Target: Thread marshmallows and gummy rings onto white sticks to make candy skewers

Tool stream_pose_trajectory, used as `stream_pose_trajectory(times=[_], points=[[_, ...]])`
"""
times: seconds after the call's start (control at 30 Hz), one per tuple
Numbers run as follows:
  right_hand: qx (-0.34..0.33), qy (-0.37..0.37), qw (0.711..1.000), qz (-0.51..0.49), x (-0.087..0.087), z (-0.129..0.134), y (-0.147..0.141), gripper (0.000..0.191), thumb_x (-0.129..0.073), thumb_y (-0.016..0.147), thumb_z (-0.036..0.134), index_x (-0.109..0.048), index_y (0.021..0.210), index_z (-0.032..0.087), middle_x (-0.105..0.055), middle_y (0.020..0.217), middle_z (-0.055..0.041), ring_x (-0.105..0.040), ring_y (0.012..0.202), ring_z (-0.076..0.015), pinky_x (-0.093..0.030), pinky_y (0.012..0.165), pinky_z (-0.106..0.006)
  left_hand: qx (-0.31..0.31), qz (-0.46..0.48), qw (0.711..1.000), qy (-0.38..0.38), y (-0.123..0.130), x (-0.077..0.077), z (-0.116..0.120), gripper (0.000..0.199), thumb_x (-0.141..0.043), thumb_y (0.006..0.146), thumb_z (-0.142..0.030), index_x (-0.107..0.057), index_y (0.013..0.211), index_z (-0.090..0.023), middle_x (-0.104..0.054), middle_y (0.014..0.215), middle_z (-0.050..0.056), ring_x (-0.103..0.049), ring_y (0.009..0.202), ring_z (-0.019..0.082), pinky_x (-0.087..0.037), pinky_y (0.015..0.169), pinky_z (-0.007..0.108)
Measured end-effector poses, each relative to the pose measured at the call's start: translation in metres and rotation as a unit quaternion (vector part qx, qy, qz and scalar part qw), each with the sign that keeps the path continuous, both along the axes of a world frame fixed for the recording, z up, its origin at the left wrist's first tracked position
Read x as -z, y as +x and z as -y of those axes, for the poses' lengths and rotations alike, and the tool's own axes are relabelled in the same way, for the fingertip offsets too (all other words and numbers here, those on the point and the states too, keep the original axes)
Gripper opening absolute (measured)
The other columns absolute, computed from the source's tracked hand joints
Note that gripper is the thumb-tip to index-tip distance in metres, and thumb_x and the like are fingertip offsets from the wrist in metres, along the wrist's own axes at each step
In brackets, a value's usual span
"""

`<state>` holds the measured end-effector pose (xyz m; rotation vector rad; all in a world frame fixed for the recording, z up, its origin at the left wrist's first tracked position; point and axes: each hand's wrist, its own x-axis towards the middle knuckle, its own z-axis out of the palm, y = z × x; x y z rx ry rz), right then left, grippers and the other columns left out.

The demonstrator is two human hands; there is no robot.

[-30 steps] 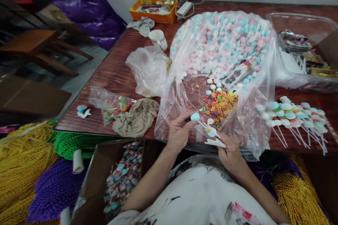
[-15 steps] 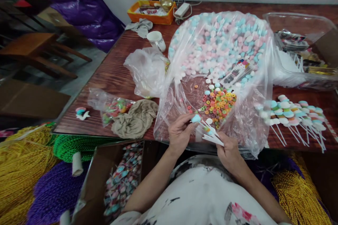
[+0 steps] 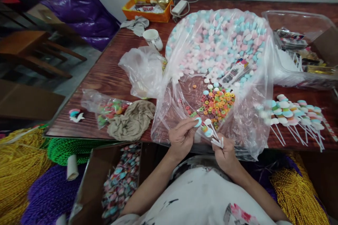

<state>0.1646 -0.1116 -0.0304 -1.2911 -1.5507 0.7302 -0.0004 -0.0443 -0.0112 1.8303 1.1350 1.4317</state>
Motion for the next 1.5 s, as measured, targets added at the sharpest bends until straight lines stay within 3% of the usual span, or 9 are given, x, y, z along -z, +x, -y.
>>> stream_pose_trajectory(times=[0.13, 0.4, 0.6, 0.73, 0.87, 1.0, 1.1, 1.2, 1.5], points=[[-0.004, 0.002, 1.000, -0.001, 0.001, -0.005, -0.009, 0.021, -0.042, 0.087, 0.011, -0.055, 0.073, 0.021, -0.052, 0.060, 0.0028, -0.045, 0.052, -0.0122, -0.040, 0.056, -0.025, 0.006, 0.026, 1.000, -0.012, 0.007, 0.000, 0.001, 0.017, -0.066, 0.084, -0.017, -0.077, 0.094, -0.025, -0.077, 0.091, 0.005, -0.072, 0.085, 0.018, -0.059, 0.081, 0.033], [0.022, -0.045, 0.998, -0.044, 0.007, -0.010, 0.001, 0.023, -0.045, 0.090, 0.016, -0.049, 0.068, 0.022, -0.047, 0.059, 0.0040, -0.046, 0.052, -0.0120, -0.039, 0.055, -0.024, 0.133, 0.040, 0.989, -0.047, 0.004, 0.000, -0.003, 0.030, -0.064, 0.085, -0.012, -0.074, 0.109, -0.026, -0.076, 0.097, 0.008, -0.071, 0.088, 0.018, -0.057, 0.081, 0.031], [0.016, -0.033, 0.999, -0.022, 0.002, -0.015, 0.013, 0.020, -0.046, 0.088, 0.012, -0.060, 0.075, 0.020, -0.054, 0.062, 0.0031, -0.050, 0.054, -0.0118, -0.043, 0.056, -0.023, 0.128, 0.019, 0.988, -0.084, 0.003, -0.005, -0.007, 0.031, -0.067, 0.084, -0.018, -0.073, 0.114, -0.025, -0.071, 0.121, 0.011, -0.066, 0.114, 0.023, -0.051, 0.103, 0.040], [0.008, -0.018, 1.000, -0.009, 0.003, -0.012, 0.020, 0.021, -0.047, 0.088, 0.013, -0.061, 0.074, 0.020, -0.055, 0.060, 0.0029, -0.049, 0.052, -0.0117, -0.043, 0.055, -0.023, 0.145, 0.022, 0.986, -0.084, 0.010, 0.005, -0.008, 0.022, -0.064, 0.086, -0.020, -0.076, 0.104, -0.025, -0.075, 0.110, 0.009, -0.070, 0.104, 0.021, -0.055, 0.096, 0.038], [0.110, -0.053, 0.990, -0.077, 0.013, -0.006, 0.038, 0.030, -0.052, 0.091, 0.025, -0.052, 0.062, 0.020, -0.048, 0.056, 0.0033, -0.046, 0.052, -0.0114, -0.040, 0.053, -0.024, 0.105, 0.032, 0.987, -0.121, 0.006, 0.010, -0.023, 0.021, -0.062, 0.089, -0.023, -0.076, 0.105, -0.024, -0.076, 0.101, 0.007, -0.072, 0.093, 0.020, -0.056, 0.091, 0.037], [0.183, -0.094, 0.964, -0.166, 0.027, -0.006, 0.055, 0.038, -0.055, 0.092, 0.035, -0.048, 0.058, 0.019, -0.044, 0.054, 0.0045, -0.041, 0.049, -0.0097, -0.034, 0.049, -0.023, 0.040, -0.116, 0.990, -0.074, 0.004, 0.009, -0.057, 0.020, -0.062, 0.086, -0.022, -0.075, 0.102, -0.021, -0.073, 0.095, 0.007, -0.068, 0.087, 0.020, -0.053, 0.085, 0.035], [0.176, -0.087, 0.968, -0.155, 0.033, -0.008, 0.057, 0.039, -0.056, 0.092, 0.035, -0.048, 0.057, 0.020, -0.043, 0.054, 0.0044, -0.041, 0.050, -0.0103, -0.034, 0.049, -0.024, 0.089, -0.306, 0.947, -0.042, 0.014, 0.012, -0.078, 0.024, -0.059, 0.082, -0.014, -0.073, 0.101, -0.019, -0.068, 0.095, 0.009, -0.062, 0.092, 0.023, -0.050, 0.086, 0.038], [0.163, -0.070, 0.974, -0.141, 0.034, -0.008, 0.055, 0.037, -0.055, 0.093, 0.034, -0.050, 0.059, 0.020, -0.045, 0.056, 0.0037, -0.042, 0.052, -0.0117, -0.035, 0.051, -0.026, 0.090, -0.388, 0.916, -0.049, 0.024, 0.018, -0.088, 0.028, -0.054, 0.080, -0.008, -0.072, 0.099, -0.019, -0.064, 0.091, 0.009, -0.059, 0.090, 0.023, -0.050, 0.083, 0.036], [0.123, -0.046, 0.986, -0.099, 0.033, -0.006, 0.059, 0.034, -0.053, 0.094, 0.030, -0.052, 0.061, 0.020, -0.047, 0.058, 0.0038, -0.045, 0.055, -0.0117, -0.036, 0.056, -0.026, 0.074, -0.190, 0.974, -0.102, 0.006, 0.016, -0.090, 0.015, -0.061, 0.081, -0.016, -0.074, 0.089, -0.018, -0.066, 0.077, 0.003, -0.060, 0.070, 0.014, -0.048, 0.068, 0.027]])
